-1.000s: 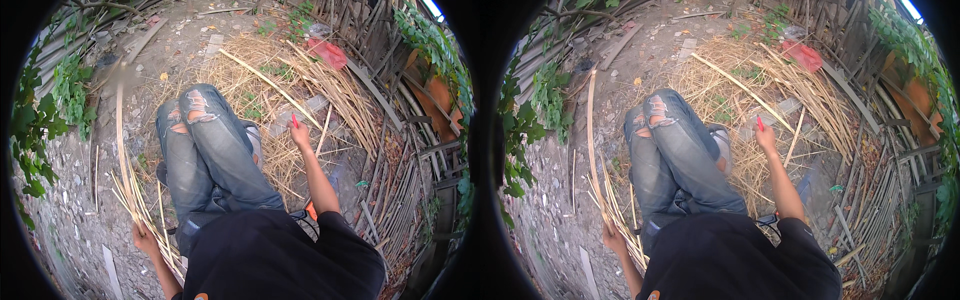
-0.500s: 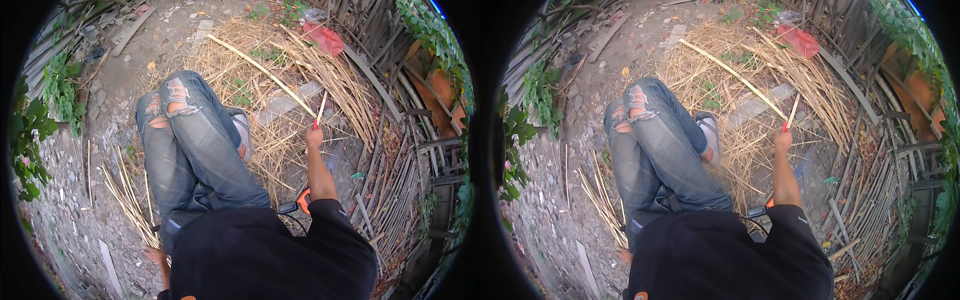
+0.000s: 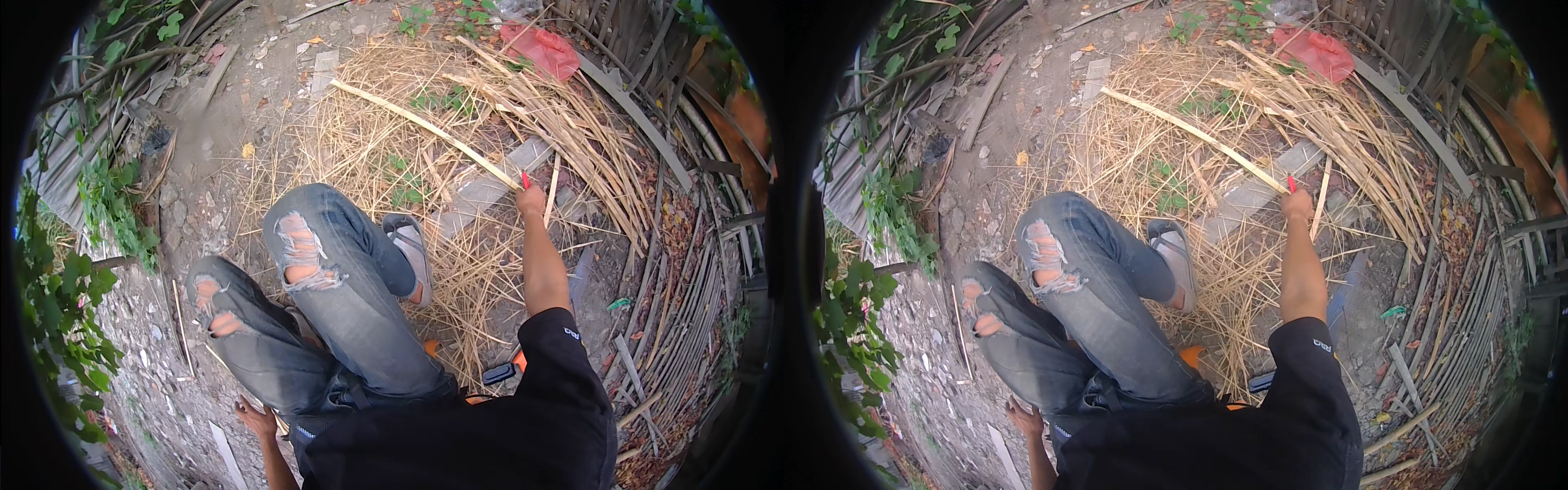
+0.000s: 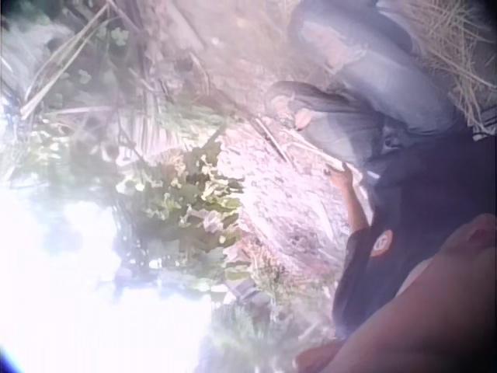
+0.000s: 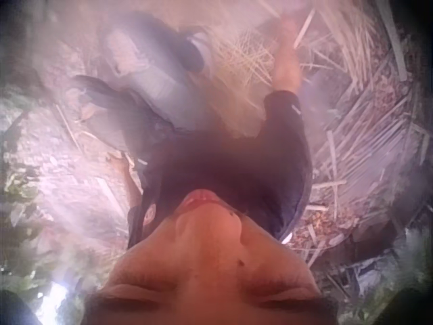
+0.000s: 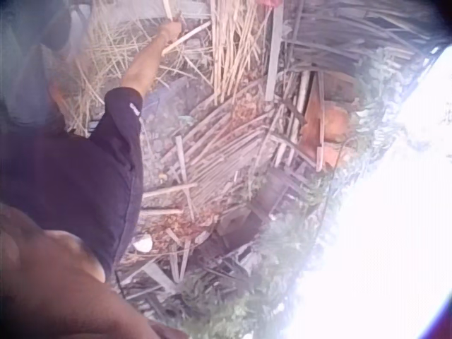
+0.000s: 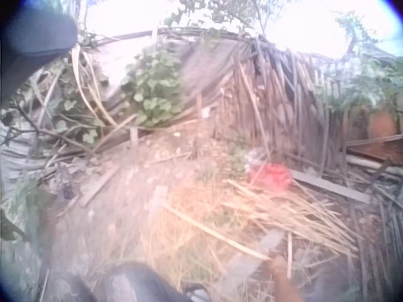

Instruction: The person sits on the ground and uses a red utility knife to shave and smooth long bamboo strips. They hold the strips with one hand and scrape along the length with the knife, occasionally rotating the strips to work different sides.

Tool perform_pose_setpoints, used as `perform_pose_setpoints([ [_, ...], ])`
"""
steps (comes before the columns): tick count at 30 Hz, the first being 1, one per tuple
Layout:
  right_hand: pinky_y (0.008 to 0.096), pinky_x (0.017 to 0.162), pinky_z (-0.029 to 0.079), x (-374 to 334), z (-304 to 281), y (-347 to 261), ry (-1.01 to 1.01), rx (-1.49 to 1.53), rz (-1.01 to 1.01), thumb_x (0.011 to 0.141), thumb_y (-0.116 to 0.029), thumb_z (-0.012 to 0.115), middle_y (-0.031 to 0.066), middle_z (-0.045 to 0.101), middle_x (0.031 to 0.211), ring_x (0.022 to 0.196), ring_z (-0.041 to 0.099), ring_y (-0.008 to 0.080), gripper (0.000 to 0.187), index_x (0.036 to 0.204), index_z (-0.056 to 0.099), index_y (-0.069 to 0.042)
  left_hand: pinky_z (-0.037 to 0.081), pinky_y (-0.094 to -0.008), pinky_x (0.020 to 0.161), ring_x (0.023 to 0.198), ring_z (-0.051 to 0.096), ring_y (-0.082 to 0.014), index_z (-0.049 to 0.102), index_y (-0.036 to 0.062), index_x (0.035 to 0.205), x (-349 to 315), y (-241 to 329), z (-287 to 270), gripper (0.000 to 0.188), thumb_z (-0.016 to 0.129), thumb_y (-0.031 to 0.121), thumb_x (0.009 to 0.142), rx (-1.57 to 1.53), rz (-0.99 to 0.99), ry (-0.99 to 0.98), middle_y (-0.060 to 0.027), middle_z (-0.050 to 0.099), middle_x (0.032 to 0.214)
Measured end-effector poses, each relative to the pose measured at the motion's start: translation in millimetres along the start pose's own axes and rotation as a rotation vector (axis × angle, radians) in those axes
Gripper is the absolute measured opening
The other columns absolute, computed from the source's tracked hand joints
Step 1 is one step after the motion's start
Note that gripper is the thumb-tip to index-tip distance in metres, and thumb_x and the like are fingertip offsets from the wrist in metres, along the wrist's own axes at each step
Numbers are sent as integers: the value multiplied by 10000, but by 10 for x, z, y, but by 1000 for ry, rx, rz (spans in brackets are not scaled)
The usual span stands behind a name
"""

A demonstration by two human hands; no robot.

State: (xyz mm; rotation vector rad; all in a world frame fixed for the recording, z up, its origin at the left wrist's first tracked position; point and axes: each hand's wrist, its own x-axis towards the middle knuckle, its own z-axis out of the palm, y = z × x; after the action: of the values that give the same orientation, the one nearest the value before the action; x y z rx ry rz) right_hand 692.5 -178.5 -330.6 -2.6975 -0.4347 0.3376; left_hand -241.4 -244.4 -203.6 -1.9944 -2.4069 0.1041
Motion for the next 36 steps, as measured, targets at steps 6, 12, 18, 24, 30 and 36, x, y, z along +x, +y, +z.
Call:
perform_pose_setpoints([
  [6, 504, 938, 555, 115, 264, -63, -81, -142, -96, 891, -242, 653, 236, 703, 1190, 1094, 686, 417, 318, 1180, 689, -114, 377, -588, 1073, 1311, 448, -485, 317, -36, 1533, 330, -370, -11, 861, 685, 437, 915, -66, 729, 505, -321, 367, 1463],
  [12, 535, 866, 556, 149, 179, 14, 33, -266, -373, 946, -286, 644, 227, 709, 1147, 1007, 697, 431, 244, 1120, 682, -120, 414, -554, 1041, 1286, 481, -443, 362, -17, 1514, 398, -189, 134, 782, 681, 396, 932, -71, 520, 243, -290, 396, 1451],
  [18, 558, 833, 506, 135, -748, -488, -42, -109, -511, 954, -324, 665, 237, 711, 936, 964, 656, 469, 265, 1062, 681, -83, 445, -524, 1013, 1263, 508, -408, 401, -2, 1498, 369, -128, 210, 716, 678, 360, 947, -133, 331, 40, -263, 421, 1441],
  [24, 515, 773, 500, -244, -1961, -1143, 76, -122, -579, 900, -362, 732, 232, 695, 847, 861, 674, 436, 323, 944, 690, -45, 476, -495, 985, 1241, 536, -372, 439, 14, 1483, 454, -121, 348, 651, 674, 324, 961, -353, 199, -27, -236, 447, 1430],
  [30, 482, 771, 535, -1134, -3008, -1864, 251, -224, -564, 786, -450, 834, 187, 739, 869, 855, 713, 384, 434, 1070, 786, -126, 508, -465, 958, 1219, 564, -336, 477, 30, 1467, 879, -84, 225, 588, 670, 289, 975, -879, 63, 210, -209, 472, 1420],
  [36, 467, 705, 519, -1728, -3467, -2553, 365, -113, -763, 786, -421, 846, 156, 718, 770, 756, 692, 383, 342, 950, 798, -125, 542, -386, 927, 1187, 612, -258, 593, -6, 1369, 1797, 657, -1374, 395, 636, 134, 1002, -967, -55, 460, -164, 588, 1339],
])
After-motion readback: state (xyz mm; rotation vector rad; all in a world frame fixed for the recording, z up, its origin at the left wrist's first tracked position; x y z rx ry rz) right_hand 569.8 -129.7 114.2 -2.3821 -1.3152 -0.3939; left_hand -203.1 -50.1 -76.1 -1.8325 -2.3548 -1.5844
